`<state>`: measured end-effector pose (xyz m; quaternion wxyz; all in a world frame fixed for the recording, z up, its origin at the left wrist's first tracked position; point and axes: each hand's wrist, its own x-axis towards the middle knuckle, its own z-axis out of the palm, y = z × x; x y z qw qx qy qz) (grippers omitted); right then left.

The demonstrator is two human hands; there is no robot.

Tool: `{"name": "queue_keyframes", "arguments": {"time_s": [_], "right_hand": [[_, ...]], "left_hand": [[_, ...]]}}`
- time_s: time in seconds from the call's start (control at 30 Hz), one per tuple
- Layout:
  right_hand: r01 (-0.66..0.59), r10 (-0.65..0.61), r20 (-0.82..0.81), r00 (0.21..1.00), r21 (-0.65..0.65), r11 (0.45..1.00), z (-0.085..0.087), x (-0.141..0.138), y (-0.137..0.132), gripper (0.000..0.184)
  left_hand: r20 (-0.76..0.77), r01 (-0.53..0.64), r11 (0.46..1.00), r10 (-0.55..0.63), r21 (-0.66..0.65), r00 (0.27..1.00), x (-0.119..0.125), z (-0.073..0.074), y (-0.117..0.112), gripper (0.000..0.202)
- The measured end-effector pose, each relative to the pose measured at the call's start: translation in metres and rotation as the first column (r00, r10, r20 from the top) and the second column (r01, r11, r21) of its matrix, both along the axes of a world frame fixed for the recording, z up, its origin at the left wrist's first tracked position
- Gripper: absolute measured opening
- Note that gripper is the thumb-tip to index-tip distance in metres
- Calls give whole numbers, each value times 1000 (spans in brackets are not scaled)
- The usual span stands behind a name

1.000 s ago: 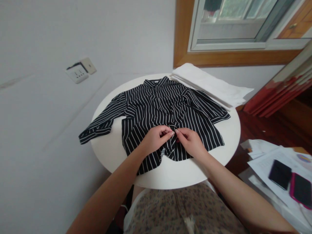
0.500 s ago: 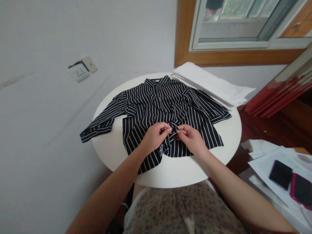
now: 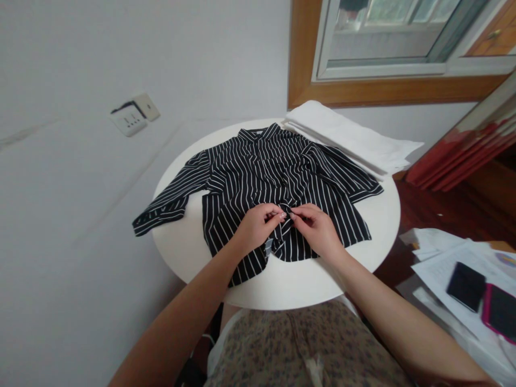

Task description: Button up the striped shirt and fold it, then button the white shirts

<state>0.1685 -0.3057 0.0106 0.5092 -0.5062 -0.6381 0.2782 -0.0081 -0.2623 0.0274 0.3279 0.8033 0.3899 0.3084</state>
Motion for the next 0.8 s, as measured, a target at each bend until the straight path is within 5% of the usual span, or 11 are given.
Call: {"name": "queue_keyframes", "arguments": {"time_s": [0.4, 0.6, 0.8], "right_hand": [[-166, 103, -300, 948, -195, 967, -1, 0, 0, 19], [-268, 24, -583, 812, -336, 903, 5, -4, 1, 20], [-285, -22, -620, 784, -392, 874, 5, -3, 1, 21]], "left_hand": [[94, 24, 985, -8, -168, 996, -1, -2, 3, 17], [151, 52, 957, -9, -287, 988, -3, 0, 5, 18], [171, 48, 949, 6, -313, 985, -2, 1, 3, 16]]}}
